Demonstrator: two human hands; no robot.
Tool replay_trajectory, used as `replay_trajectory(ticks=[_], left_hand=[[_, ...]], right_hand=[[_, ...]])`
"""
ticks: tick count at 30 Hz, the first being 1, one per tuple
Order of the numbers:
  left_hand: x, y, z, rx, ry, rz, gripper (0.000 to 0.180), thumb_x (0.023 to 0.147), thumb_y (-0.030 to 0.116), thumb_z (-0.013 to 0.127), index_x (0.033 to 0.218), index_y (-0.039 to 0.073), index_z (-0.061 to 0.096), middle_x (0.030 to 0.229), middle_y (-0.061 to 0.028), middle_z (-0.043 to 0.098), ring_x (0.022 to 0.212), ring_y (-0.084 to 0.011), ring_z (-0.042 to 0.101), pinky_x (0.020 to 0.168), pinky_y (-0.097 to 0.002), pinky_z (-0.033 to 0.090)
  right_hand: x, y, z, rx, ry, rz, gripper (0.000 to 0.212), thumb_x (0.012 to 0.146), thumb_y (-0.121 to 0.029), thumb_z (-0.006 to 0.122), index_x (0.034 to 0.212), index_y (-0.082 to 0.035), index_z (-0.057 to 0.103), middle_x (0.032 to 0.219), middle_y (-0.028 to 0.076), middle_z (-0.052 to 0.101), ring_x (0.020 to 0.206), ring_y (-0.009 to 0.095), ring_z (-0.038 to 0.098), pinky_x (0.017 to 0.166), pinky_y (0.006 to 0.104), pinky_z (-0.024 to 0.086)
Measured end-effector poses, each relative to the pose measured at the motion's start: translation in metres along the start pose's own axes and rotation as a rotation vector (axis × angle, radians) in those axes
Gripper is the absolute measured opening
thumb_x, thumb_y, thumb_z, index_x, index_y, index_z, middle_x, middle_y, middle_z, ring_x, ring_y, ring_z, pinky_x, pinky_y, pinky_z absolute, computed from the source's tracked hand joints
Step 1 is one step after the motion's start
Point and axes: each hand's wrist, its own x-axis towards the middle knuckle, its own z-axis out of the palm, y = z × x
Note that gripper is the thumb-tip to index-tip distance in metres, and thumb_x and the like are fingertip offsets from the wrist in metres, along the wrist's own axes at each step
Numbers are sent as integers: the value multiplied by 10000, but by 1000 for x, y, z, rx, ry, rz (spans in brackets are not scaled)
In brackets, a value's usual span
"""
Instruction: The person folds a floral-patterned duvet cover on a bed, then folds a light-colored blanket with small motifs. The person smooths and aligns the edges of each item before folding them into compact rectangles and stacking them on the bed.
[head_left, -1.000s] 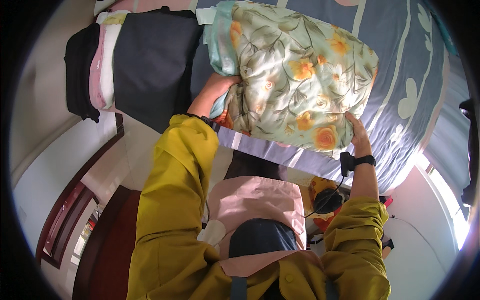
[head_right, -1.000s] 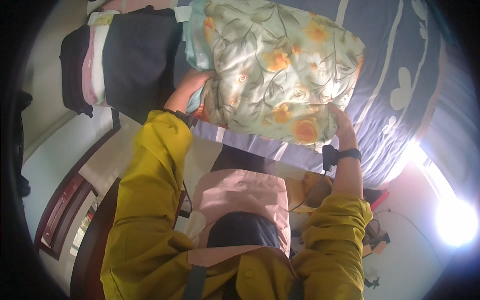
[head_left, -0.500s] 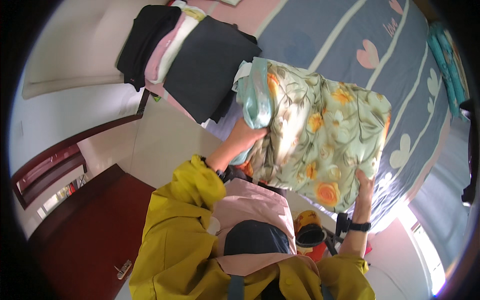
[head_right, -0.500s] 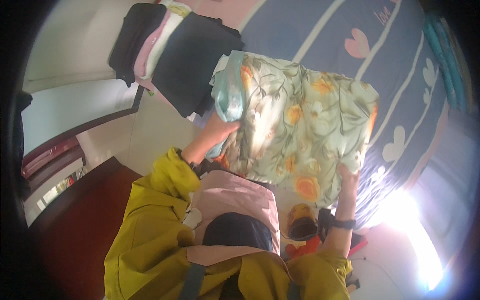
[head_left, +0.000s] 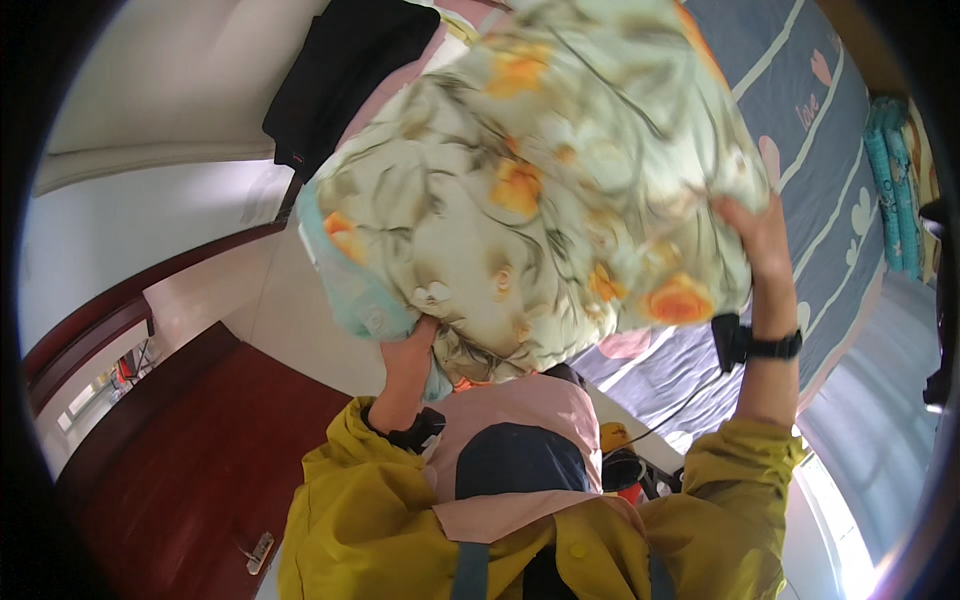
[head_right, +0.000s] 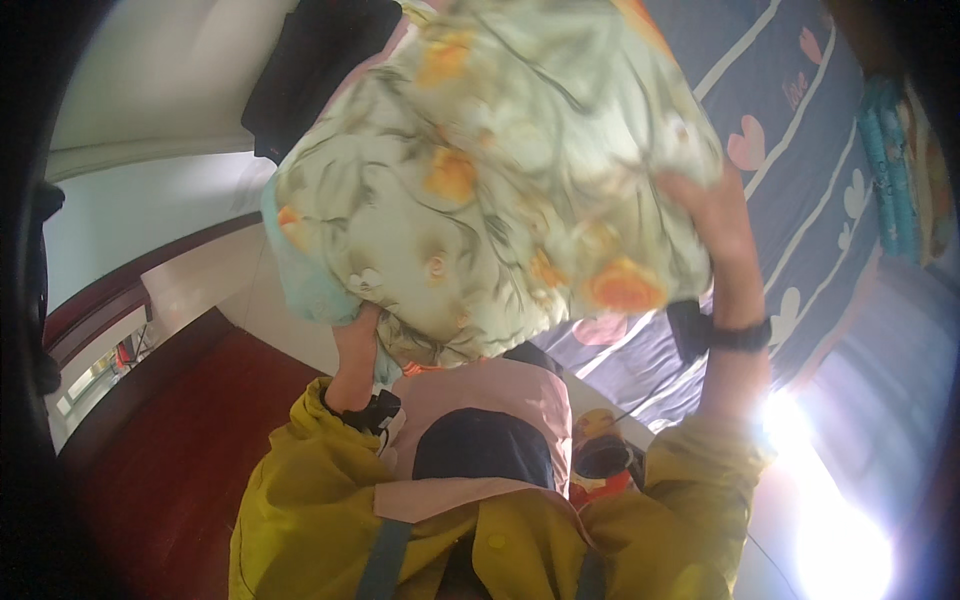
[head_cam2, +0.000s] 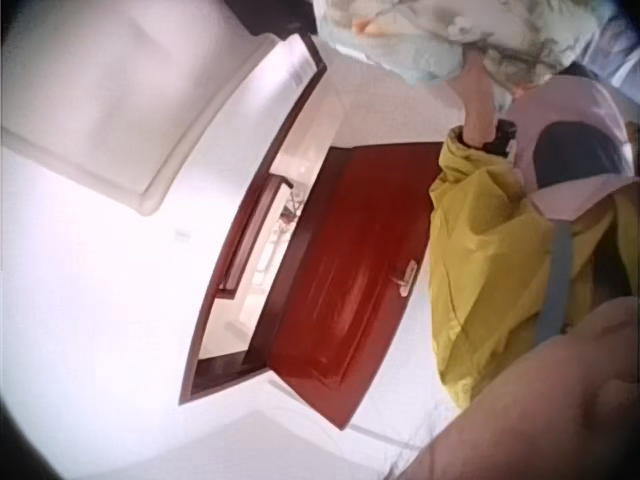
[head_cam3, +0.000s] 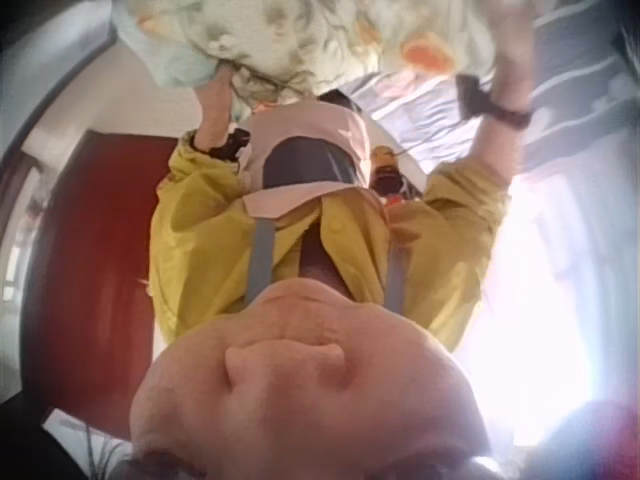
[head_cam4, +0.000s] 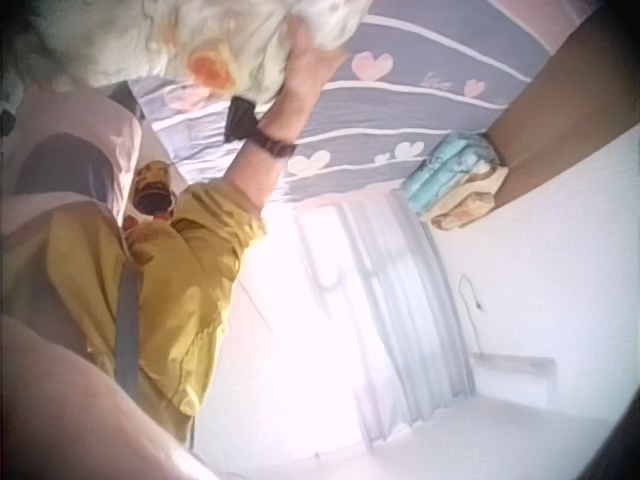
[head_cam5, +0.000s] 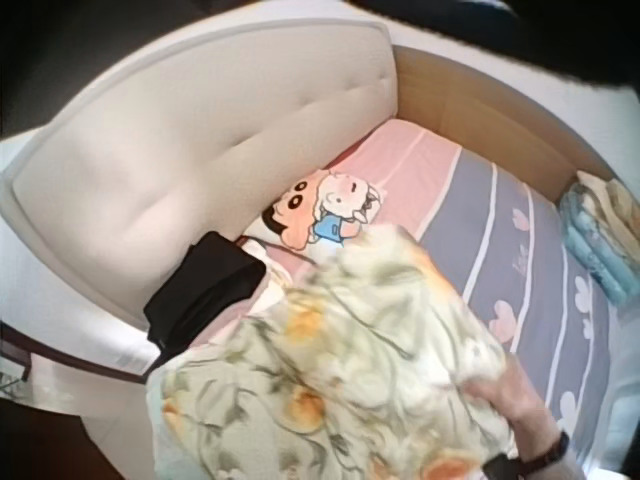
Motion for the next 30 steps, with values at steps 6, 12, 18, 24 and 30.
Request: replay_trajectory(ticks=[6, 12, 18, 24, 30], left_hand=[[82, -58, -26, -505, 66, -367, 445, 794, 177, 634, 1176, 32, 457, 1110, -49, 526, 1000, -177, 505, 874, -338, 407], [150, -174, -70, -417, 103, -480, 273, 823, 236, 595, 1044, 92, 522, 1017, -18, 545, 929, -170, 524, 780, -361, 434], [123, -107, -73, 439, 443, -163, 411, 806, 191, 558, 1131, 8, 385, 1244, -152, 312, 1124, -223, 350, 904, -407, 317], [171, -5, -10, 1183, -30, 943, 545, 814, 293, 525, 1272, 56, 350, 1337, -262, 204, 1243, -420, 181, 953, -592, 191], [223, -35, -2, 1476, 19, 650, 627, 775, 367, 543, 1322, 142, 334, 1380, -252, 194, 1265, -453, 165, 913, -646, 207]], right_hand=[[127, 30, 90, -318, 75, -98, 476, 778, -275, 614, 1162, -18, 503, 1060, 170, 562, 923, 226, 569, 787, 314, 453], [75, 101, 258, -1035, -283, -261, 605, 796, -405, 554, 1339, -304, 308, 1403, 125, 198, 1278, 344, 187, 1014, 541, 170], [77, 116, 275, -1052, -198, -314, 602, 808, -431, 514, 1348, -319, 272, 1414, 90, 182, 1301, 328, 140, 1016, 579, 127], [52, 117, 302, -1075, -229, -456, 563, 819, -417, 471, 1331, -227, 333, 1386, 79, 274, 1299, 294, 186, 1019, 570, 138], [-61, 145, 344, -520, -752, -663, 415, 742, -297, 590, 1076, -52, 552, 1186, 86, 488, 1190, 217, 373, 1013, 427, 257]])
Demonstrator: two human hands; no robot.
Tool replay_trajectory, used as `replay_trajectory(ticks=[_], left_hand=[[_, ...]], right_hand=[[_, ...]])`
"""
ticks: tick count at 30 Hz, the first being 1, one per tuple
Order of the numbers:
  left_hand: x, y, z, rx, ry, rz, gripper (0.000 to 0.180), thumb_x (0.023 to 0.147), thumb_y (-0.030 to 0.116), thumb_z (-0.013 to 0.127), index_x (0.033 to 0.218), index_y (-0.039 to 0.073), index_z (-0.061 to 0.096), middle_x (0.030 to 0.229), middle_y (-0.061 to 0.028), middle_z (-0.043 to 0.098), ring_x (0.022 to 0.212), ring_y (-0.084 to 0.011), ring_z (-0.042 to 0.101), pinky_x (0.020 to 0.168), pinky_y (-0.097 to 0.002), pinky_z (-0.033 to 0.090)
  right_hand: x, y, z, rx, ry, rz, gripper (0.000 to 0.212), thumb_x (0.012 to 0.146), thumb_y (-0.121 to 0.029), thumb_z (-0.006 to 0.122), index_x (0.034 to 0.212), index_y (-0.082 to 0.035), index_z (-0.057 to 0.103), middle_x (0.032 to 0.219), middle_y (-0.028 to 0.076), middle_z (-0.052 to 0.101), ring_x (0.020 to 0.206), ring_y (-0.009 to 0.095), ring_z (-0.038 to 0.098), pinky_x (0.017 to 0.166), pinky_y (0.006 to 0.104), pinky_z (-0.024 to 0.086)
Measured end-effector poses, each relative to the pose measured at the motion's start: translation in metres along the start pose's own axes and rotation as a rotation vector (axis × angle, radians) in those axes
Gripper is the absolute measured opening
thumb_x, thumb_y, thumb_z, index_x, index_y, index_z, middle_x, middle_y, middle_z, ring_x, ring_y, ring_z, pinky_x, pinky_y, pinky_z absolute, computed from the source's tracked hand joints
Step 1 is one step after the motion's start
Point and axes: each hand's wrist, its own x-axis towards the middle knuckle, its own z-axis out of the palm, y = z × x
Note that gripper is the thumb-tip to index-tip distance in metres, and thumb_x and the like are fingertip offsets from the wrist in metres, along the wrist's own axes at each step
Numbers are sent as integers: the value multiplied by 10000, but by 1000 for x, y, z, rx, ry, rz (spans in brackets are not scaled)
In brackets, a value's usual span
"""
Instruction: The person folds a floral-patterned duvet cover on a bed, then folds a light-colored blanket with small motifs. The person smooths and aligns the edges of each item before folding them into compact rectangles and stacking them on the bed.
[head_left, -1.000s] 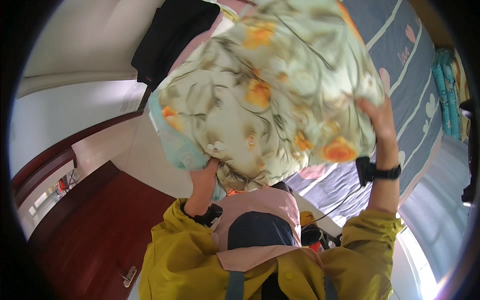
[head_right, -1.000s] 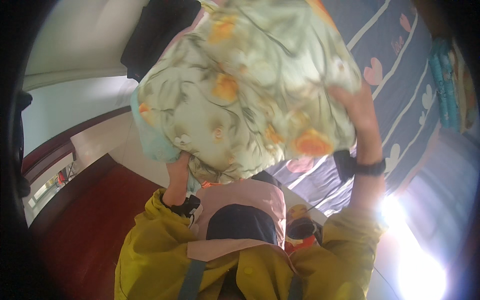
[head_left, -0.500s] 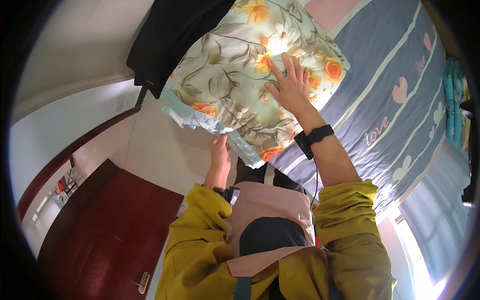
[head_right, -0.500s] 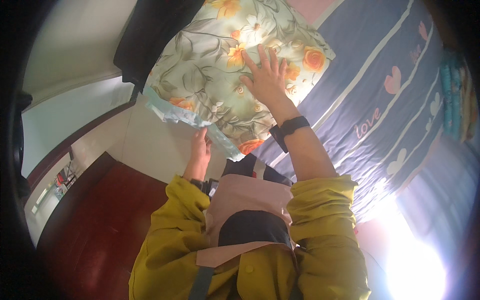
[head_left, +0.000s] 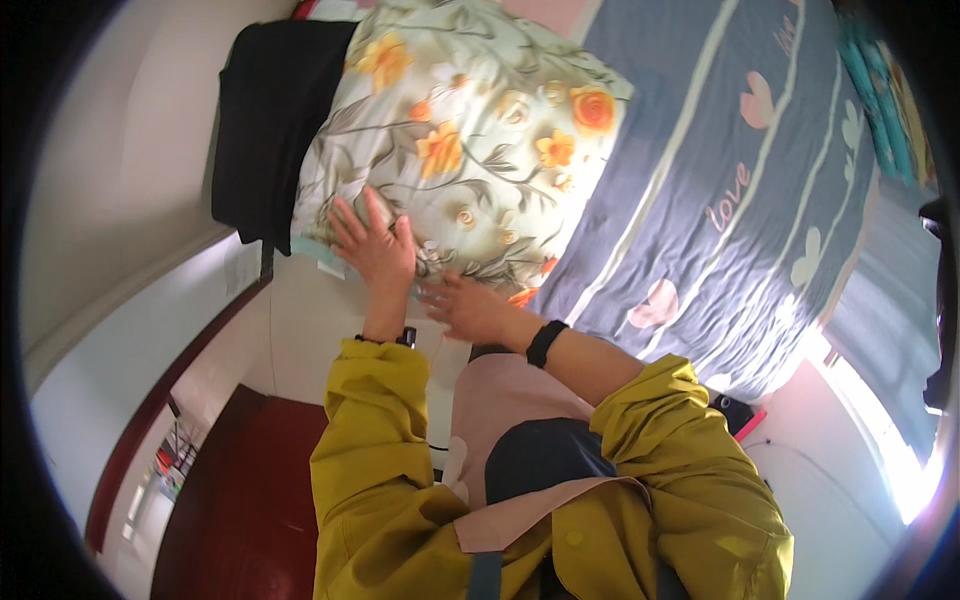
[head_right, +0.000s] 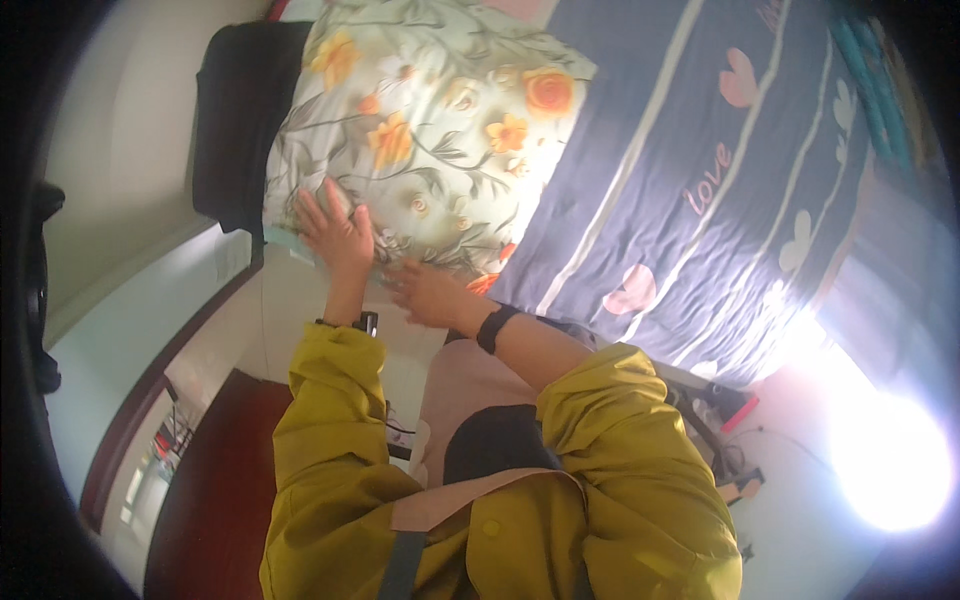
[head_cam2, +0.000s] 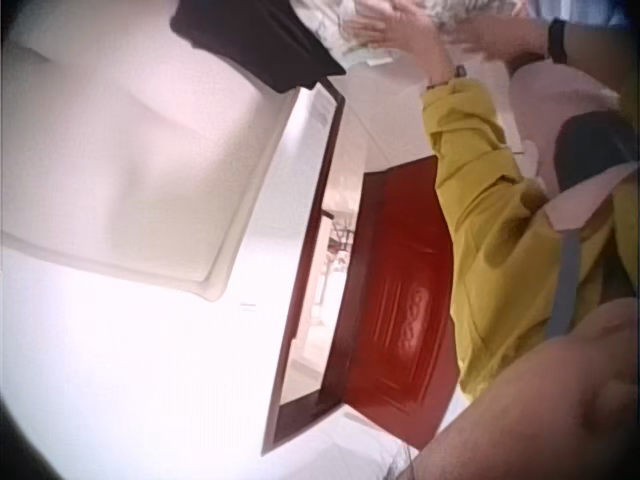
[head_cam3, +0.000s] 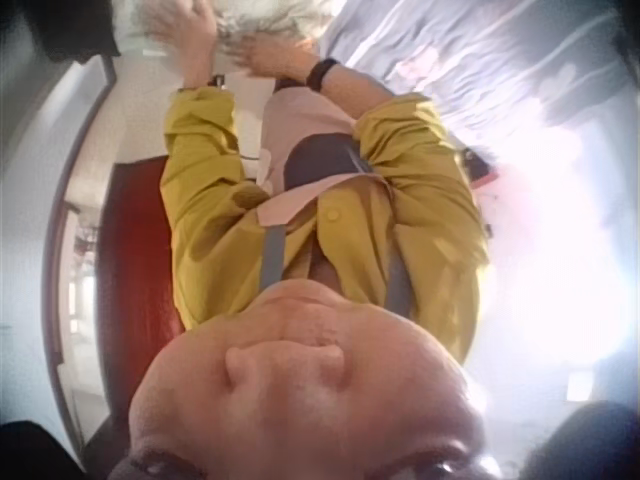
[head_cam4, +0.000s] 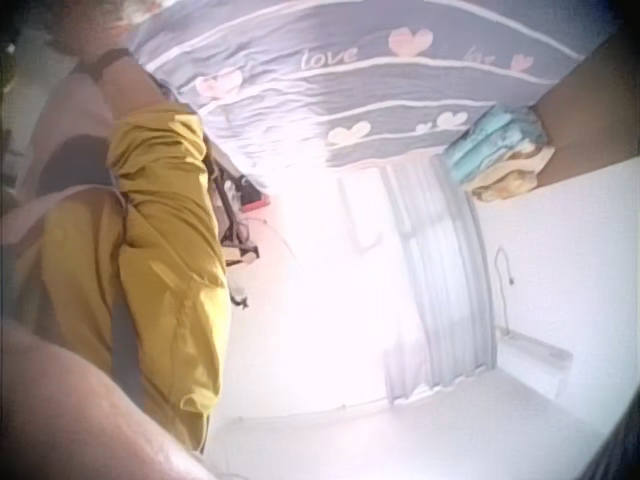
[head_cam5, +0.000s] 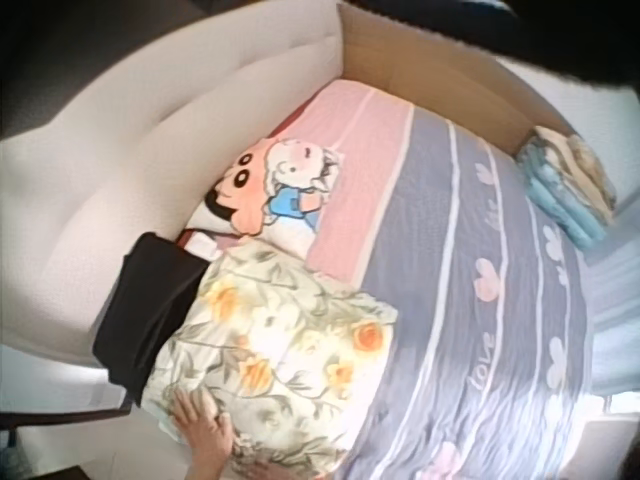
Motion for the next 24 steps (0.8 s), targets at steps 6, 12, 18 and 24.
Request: replay_trajectory(ticks=[6, 12, 18, 24], left_hand=[[-37, 19, -52, -116, -163, 232, 570, 765, 313, 563, 1241, 42, 405, 1351, -272, 235, 1263, -426, 196, 923, -607, 231], [-90, 48, -120, -489, -353, 436, 380, 778, 216, 575, 1080, 2, 488, 1071, -214, 531, 1003, -370, 490, 860, -455, 362], [-127, 94, -211, -518, -523, 609, 316, 789, 198, 570, 1031, 7, 501, 921, -195, 583, 853, -351, 549, 731, -421, 435], [-128, 124, -240, -447, -487, 857, 308, 793, 173, 568, 1049, 10, 518, 965, -185, 577, 895, -353, 539, 769, -396, 436]], right_hand=[[-90, -35, -6, 85, 58, 279, 202, 757, -197, 562, 903, -69, 620, 1004, 67, 571, 1028, 238, 489, 931, 375, 361], [-199, -54, -82, -37, 97, 794, 206, 774, -182, 538, 903, -44, 621, 822, 139, 608, 801, 315, 571, 755, 406, 441], [-239, -130, -131, 11, 436, 942, 253, 790, -178, 541, 982, -24, 599, 911, 183, 608, 856, 338, 569, 781, 396, 441], [-267, -221, -133, 62, 684, 1117, 256, 813, -167, 494, 993, -4, 576, 944, 198, 591, 891, 348, 555, 786, 404, 442]])
